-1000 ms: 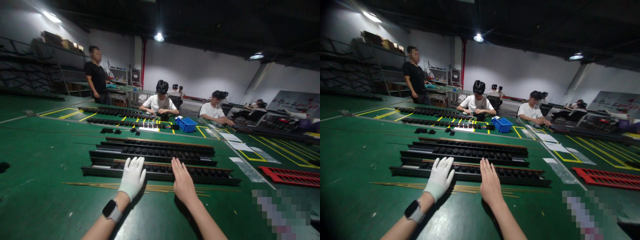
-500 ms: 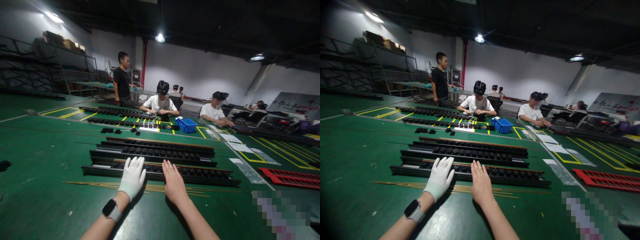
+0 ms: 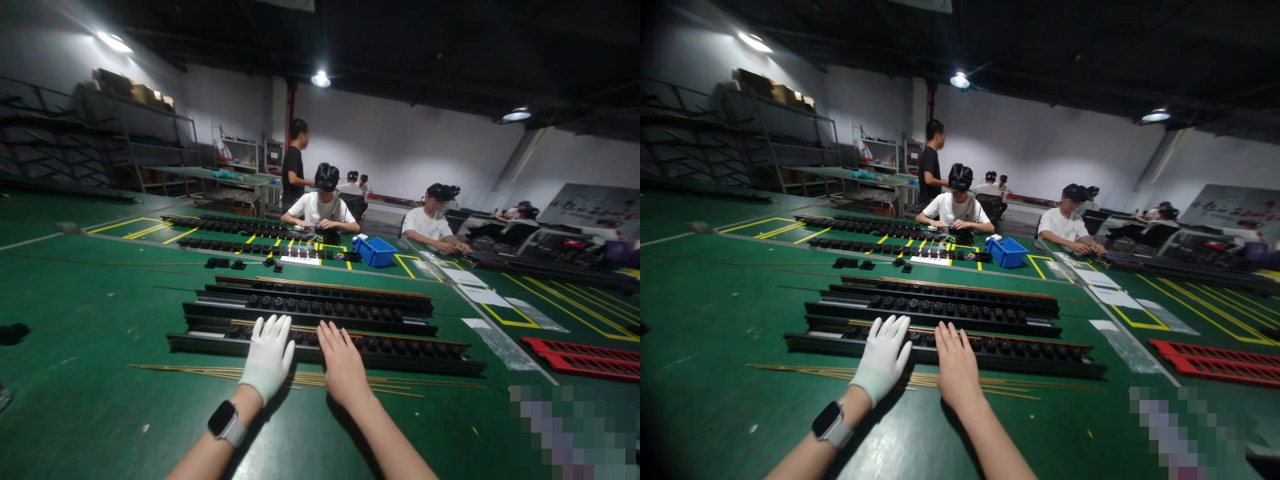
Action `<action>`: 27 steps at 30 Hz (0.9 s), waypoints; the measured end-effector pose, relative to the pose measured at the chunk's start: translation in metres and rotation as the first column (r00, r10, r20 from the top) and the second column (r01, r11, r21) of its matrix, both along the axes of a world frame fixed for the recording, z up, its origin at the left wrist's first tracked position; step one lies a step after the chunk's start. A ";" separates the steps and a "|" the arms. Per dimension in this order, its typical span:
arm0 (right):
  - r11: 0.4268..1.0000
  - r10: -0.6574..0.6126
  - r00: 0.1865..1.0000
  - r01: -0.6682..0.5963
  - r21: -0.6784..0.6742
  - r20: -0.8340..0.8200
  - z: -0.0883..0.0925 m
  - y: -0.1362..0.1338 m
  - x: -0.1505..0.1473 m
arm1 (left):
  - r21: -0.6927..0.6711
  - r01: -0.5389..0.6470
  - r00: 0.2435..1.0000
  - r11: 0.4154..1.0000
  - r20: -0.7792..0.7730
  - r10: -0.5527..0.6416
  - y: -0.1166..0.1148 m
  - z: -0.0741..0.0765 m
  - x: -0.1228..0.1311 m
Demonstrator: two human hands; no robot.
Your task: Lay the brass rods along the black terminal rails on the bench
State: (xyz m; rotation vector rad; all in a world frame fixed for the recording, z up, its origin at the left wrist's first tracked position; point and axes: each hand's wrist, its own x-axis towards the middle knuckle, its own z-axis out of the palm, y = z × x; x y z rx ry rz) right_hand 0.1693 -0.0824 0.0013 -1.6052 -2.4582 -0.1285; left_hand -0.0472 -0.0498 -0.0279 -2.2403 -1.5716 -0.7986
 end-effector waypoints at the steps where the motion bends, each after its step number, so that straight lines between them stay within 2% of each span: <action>1: 1.000 -0.001 1.000 0.001 -0.005 0.001 0.000 0.000 0.000 | 0.007 0.001 1.000 1.000 0.000 -0.001 -0.001 0.000 0.002; 7: 1.000 -0.005 1.000 0.005 -0.010 0.000 0.000 0.000 0.000 | -0.020 0.124 0.989 0.992 -0.077 -0.125 -0.012 -0.002 0.020; 10: 1.000 -0.004 1.000 0.004 0.004 -0.003 0.000 0.000 0.000 | -0.060 0.123 0.988 0.991 -0.091 -0.129 -0.015 -0.001 0.025; 13: 1.000 -0.002 1.000 0.002 0.013 -0.009 -0.001 0.000 0.000 | -0.063 0.089 0.993 0.994 -0.073 -0.094 -0.015 0.003 0.023; 18: 1.000 -0.003 1.000 0.003 0.008 -0.020 -0.003 0.001 0.001 | -0.059 -0.048 0.999 0.997 -0.025 0.047 -0.011 0.005 0.013; 24: 1.000 -0.001 1.000 0.001 0.006 -0.030 -0.006 0.002 0.002 | -0.065 -0.071 0.997 0.995 -0.034 0.069 -0.011 0.005 0.008; 27: 1.000 0.001 0.999 -0.001 0.012 -0.036 -0.007 0.002 0.002 | -0.025 -0.143 0.990 0.989 -0.020 0.142 -0.010 0.007 0.003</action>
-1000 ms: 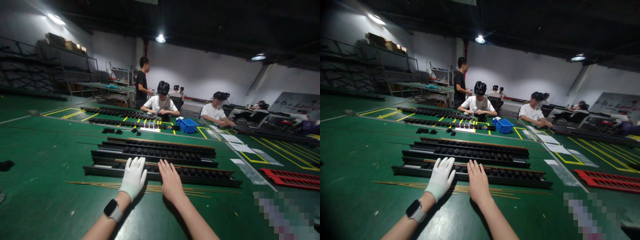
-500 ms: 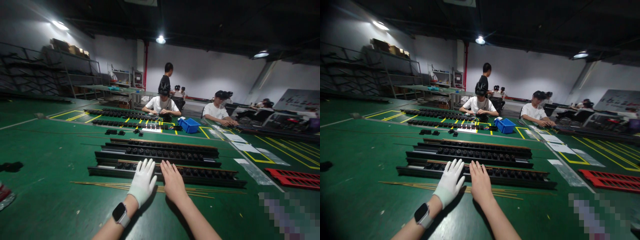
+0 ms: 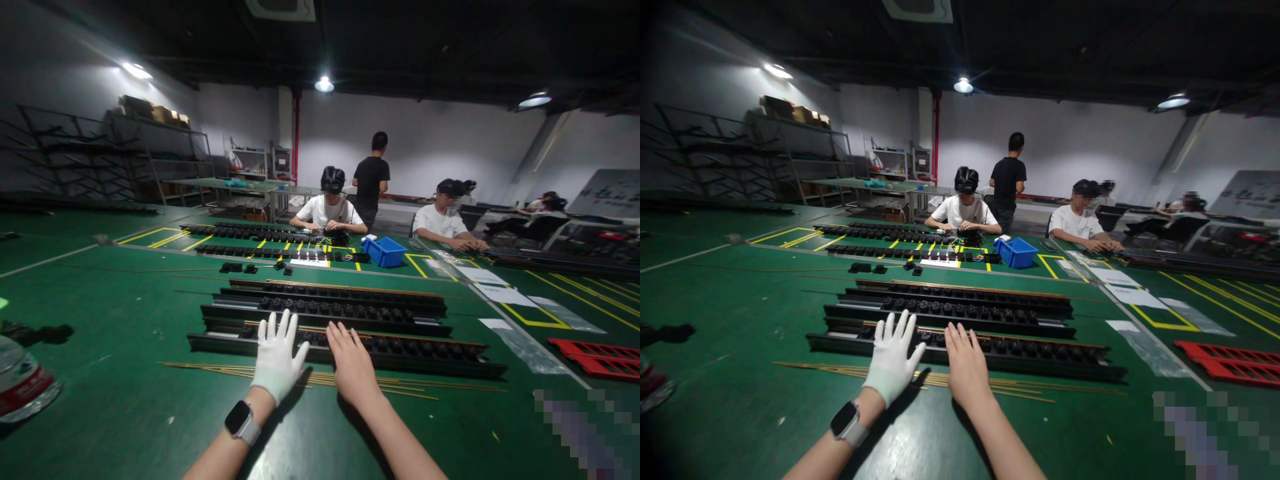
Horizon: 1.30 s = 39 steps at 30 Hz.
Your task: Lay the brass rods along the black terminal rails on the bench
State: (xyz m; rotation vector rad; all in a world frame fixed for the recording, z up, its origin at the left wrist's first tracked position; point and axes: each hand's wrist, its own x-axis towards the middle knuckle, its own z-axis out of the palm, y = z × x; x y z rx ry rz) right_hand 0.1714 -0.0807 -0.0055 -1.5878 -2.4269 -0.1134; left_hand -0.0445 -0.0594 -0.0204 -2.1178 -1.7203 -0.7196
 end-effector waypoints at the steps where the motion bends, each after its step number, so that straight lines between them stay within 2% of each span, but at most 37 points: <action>1: 1.000 -0.001 1.000 0.001 0.001 -0.001 0.000 0.000 0.000 | 0.011 -0.043 0.999 0.999 0.005 0.043 0.001 0.000 -0.003; 5: 1.000 0.001 1.000 -0.001 0.004 -0.006 -0.001 0.000 0.001 | 0.001 -0.192 0.981 0.981 0.010 0.192 0.007 0.000 -0.013; 10: 1.000 -0.002 1.000 0.002 0.002 -0.012 -0.002 0.001 0.001 | -0.060 -0.233 0.972 0.971 0.013 0.234 0.010 -0.001 -0.018; 18: 1.000 0.008 1.000 -0.008 0.022 -0.013 -0.001 -0.001 0.001 | -0.025 -0.315 0.949 0.949 -0.020 0.315 0.015 -0.005 -0.025; 22: 1.000 0.001 1.000 -0.001 0.031 -0.012 -0.002 -0.001 0.001 | -0.014 -0.298 0.954 0.955 -0.026 0.297 0.015 -0.004 -0.024; 27: 0.999 0.004 1.000 -0.004 0.042 -0.010 -0.002 0.000 0.001 | -0.089 -0.251 0.968 0.964 -0.021 0.250 0.013 -0.005 -0.022; 33: 0.999 -0.001 1.000 0.002 0.040 -0.012 -0.002 0.000 0.000 | -0.073 -0.200 0.980 0.977 -0.016 0.199 0.011 -0.007 -0.017; 39: 1.000 0.005 1.000 -0.005 0.027 -0.017 0.001 -0.001 0.000 | -0.119 -0.186 0.982 0.975 -0.011 0.186 0.004 0.002 -0.007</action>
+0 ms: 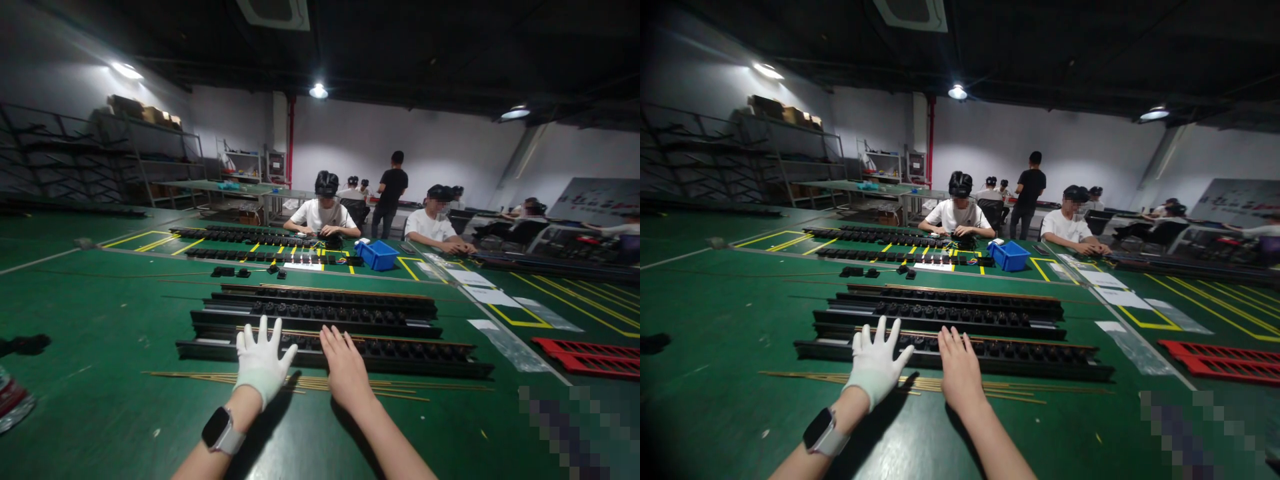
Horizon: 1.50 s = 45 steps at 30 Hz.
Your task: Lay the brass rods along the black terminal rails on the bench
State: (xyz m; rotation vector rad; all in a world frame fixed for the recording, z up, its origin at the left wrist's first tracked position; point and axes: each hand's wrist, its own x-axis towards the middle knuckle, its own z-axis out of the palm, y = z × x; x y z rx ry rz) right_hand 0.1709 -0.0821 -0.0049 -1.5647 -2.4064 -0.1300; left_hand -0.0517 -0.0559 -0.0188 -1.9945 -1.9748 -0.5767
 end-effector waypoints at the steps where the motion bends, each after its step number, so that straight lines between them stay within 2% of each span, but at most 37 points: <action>1: 1.000 0.000 1.000 0.000 -0.003 0.000 0.000 0.000 0.000 | 0.008 0.023 1.000 1.000 0.002 -0.023 -0.002 0.001 0.003; 7: 1.000 -0.004 1.000 0.004 -0.020 -0.010 0.003 -0.001 0.001 | 0.012 0.172 0.985 0.985 0.005 -0.172 -0.007 -0.006 0.018; 10: 0.999 -0.015 1.000 0.014 -0.039 -0.013 0.006 -0.003 -0.002 | -0.027 0.169 0.986 0.985 -0.004 -0.169 -0.008 -0.008 0.020; 13: 0.999 -0.030 0.999 0.029 -0.034 -0.025 0.010 -0.004 -0.013 | -0.069 0.147 0.989 0.987 -0.012 -0.148 -0.009 -0.004 0.021; 16: 1.000 0.004 0.999 -0.005 -0.013 -0.048 0.012 -0.004 -0.031 | -0.099 0.123 0.991 0.987 -0.032 -0.127 -0.012 0.002 0.022; 21: 0.995 0.054 0.998 -0.055 -0.084 -0.023 0.012 0.000 -0.047 | -0.148 0.112 0.992 0.983 -0.045 -0.120 -0.013 0.007 0.023; 27: 1.000 -0.014 1.000 0.013 -0.028 -0.025 0.008 0.002 -0.030 | -0.129 0.110 0.992 0.985 -0.052 -0.118 -0.013 0.005 0.023; 32: 1.000 -0.008 1.000 0.007 -0.027 -0.023 0.000 0.002 -0.022 | -0.122 0.108 0.992 0.987 -0.051 -0.115 -0.012 0.004 0.023; 37: 0.997 -0.066 0.996 0.068 0.026 -0.061 -0.007 0.002 -0.014 | -0.129 0.115 0.992 0.985 -0.041 -0.121 -0.011 0.002 0.023; 45: 0.994 -0.082 0.994 0.087 0.062 -0.075 -0.009 0.000 0.003 | -0.129 0.124 0.991 0.984 -0.039 -0.130 -0.013 0.006 0.023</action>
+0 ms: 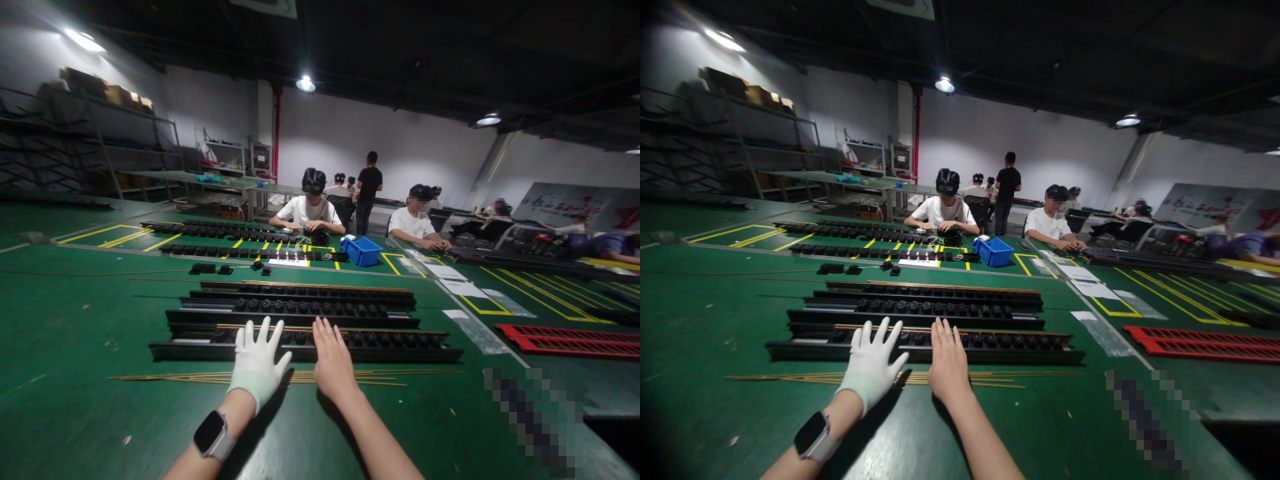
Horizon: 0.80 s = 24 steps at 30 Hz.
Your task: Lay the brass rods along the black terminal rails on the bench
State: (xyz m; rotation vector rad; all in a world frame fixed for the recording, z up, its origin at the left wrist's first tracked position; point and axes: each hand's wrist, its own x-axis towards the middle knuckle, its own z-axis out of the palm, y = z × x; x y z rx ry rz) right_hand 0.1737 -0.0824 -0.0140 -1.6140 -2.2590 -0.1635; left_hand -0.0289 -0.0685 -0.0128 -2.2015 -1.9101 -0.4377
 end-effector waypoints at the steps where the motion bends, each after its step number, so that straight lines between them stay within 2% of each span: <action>1: 1.000 0.003 1.000 -0.003 -0.001 0.001 0.000 -0.001 0.002 | 0.004 0.001 1.000 1.000 -0.002 -0.001 0.000 0.000 0.000; 4: 1.000 0.020 1.000 -0.020 0.009 0.004 0.001 -0.002 0.008 | 0.004 -0.002 1.000 1.000 0.001 0.002 0.000 0.000 0.000; 9: 0.999 -0.046 0.999 0.046 0.016 0.001 0.001 -0.006 0.020 | -0.008 0.001 1.000 1.000 0.008 -0.001 0.002 -0.001 0.000; 18: 0.999 -0.024 0.999 0.025 0.033 -0.030 -0.004 -0.012 0.032 | -0.002 -0.008 1.000 1.000 -0.019 0.008 0.001 0.001 0.000; 21: 0.997 -0.012 0.998 0.016 0.070 -0.057 0.000 -0.015 0.040 | -0.001 -0.009 1.000 1.000 -0.016 0.009 0.002 -0.001 0.000; 24: 0.987 -0.064 0.996 0.073 0.141 -0.066 0.002 -0.024 0.051 | -0.005 -0.012 1.000 1.000 -0.006 0.012 0.003 -0.003 0.000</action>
